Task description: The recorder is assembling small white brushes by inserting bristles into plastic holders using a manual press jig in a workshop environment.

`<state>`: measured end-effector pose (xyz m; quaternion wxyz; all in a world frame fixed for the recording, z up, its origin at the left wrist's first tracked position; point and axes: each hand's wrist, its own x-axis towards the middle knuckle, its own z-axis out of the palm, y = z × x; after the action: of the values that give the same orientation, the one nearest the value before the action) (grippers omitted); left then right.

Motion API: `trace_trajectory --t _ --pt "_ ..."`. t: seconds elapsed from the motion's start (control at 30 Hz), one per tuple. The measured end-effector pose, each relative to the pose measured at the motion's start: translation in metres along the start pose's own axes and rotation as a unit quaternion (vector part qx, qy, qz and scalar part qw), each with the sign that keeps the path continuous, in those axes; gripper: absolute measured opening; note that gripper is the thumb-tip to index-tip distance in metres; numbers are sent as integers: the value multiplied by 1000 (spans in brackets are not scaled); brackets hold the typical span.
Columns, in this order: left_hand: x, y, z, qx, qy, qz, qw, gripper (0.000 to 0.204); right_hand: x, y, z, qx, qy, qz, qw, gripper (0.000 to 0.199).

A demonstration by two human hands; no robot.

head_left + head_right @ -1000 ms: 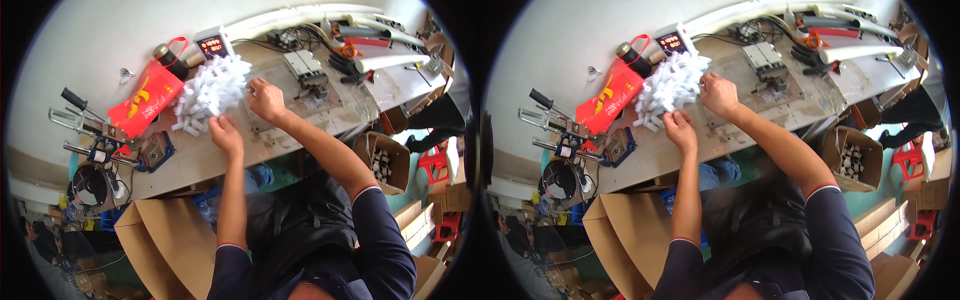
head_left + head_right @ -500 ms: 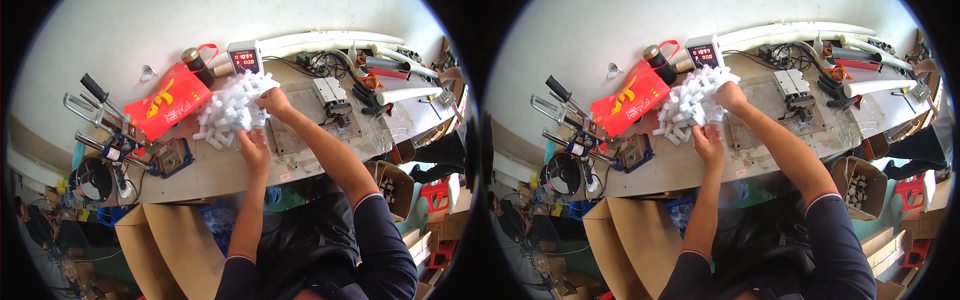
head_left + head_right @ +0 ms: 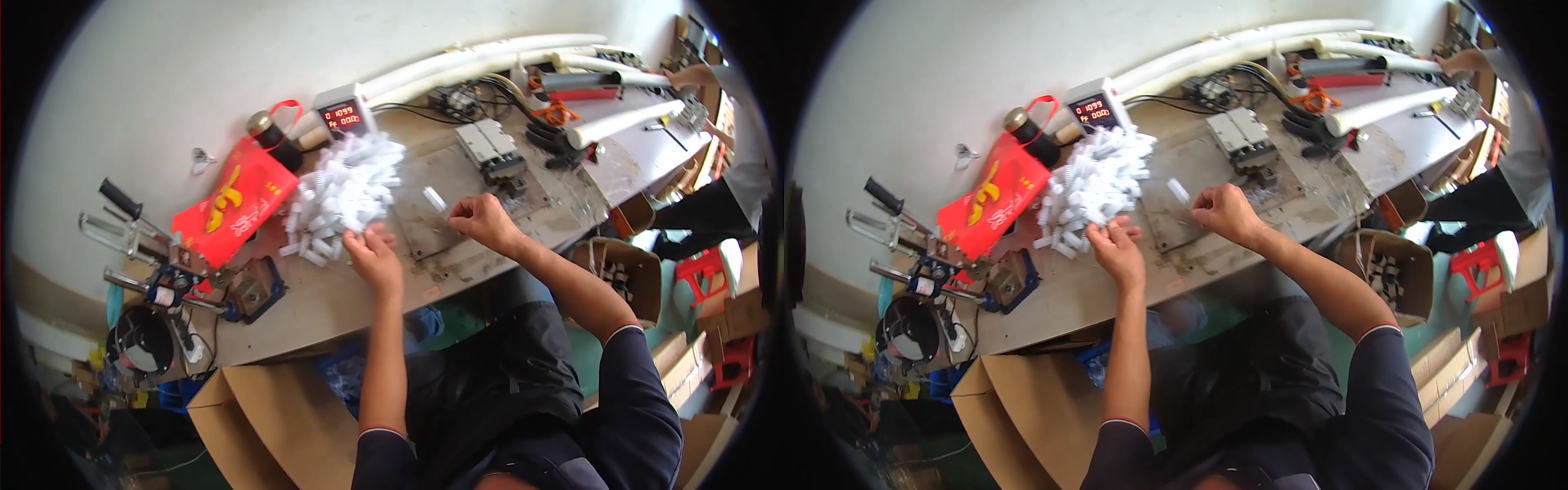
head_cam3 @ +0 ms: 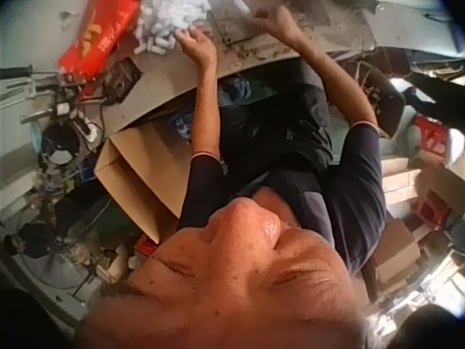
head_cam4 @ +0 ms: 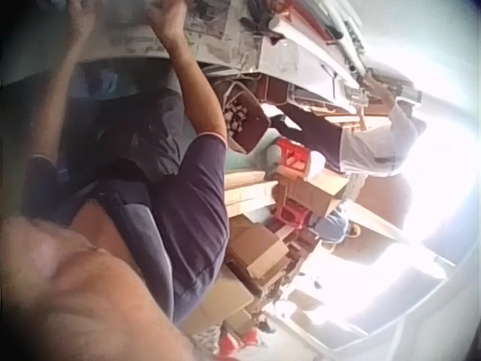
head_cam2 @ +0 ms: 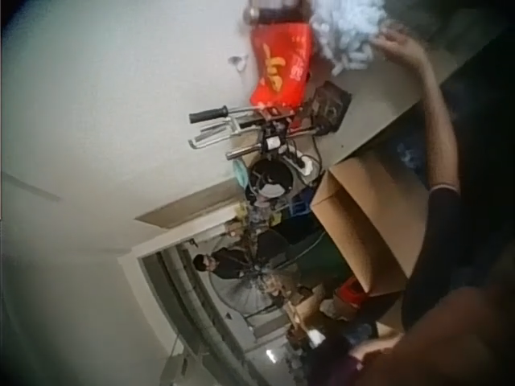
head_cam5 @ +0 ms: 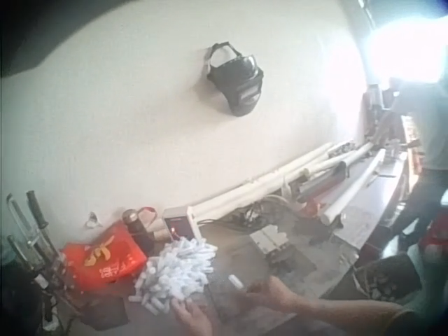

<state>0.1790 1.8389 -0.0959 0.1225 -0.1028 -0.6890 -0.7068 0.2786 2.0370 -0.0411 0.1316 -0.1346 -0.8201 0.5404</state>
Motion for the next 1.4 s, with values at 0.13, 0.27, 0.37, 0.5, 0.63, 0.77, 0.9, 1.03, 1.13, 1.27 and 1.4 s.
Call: trace_trajectory --t 0.13,0.27,0.37,0.5,0.63,0.77,0.9,1.03,1.13,1.27,1.4 --pt "-3 8 -6 19 -25 11 999 28 -43 20 -27 -220 38 23 974 16" --pt "-7 1 -1 41 -43 19 998 30 -41 36 -37 -287 73 18 955 18" --pt "-7 0 -2 42 -43 18 998 27 -43 53 -44 -309 105 35 945 24" --pt "-3 0 -6 58 -45 35 997 20 -59 52 -68 -225 123 48 965 23" --pt "-3 -5 -3 174 -48 96 979 16 -61 55 -77 -234 151 58 959 24" --pt "-6 -9 -3 334 -81 130 930 17 -50 61 -73 -291 158 80 940 26" --pt "-7 -9 -5 354 -80 144 920 17 -50 65 -72 -288 158 71 942 29" --pt "-6 -6 -7 359 -84 152 917 17 -56 66 -73 -257 174 33 950 29" --pt "-7 -6 -6 347 -89 149 922 17 -52 67 -70 -230 183 46 955 27" --pt "-7 -4 -4 305 -71 140 939 18 -46 63 -64 -223 201 50 952 27" --pt "-5 -3 -3 269 -46 160 949 21 -43 61 -64 -208 218 63 951 28"
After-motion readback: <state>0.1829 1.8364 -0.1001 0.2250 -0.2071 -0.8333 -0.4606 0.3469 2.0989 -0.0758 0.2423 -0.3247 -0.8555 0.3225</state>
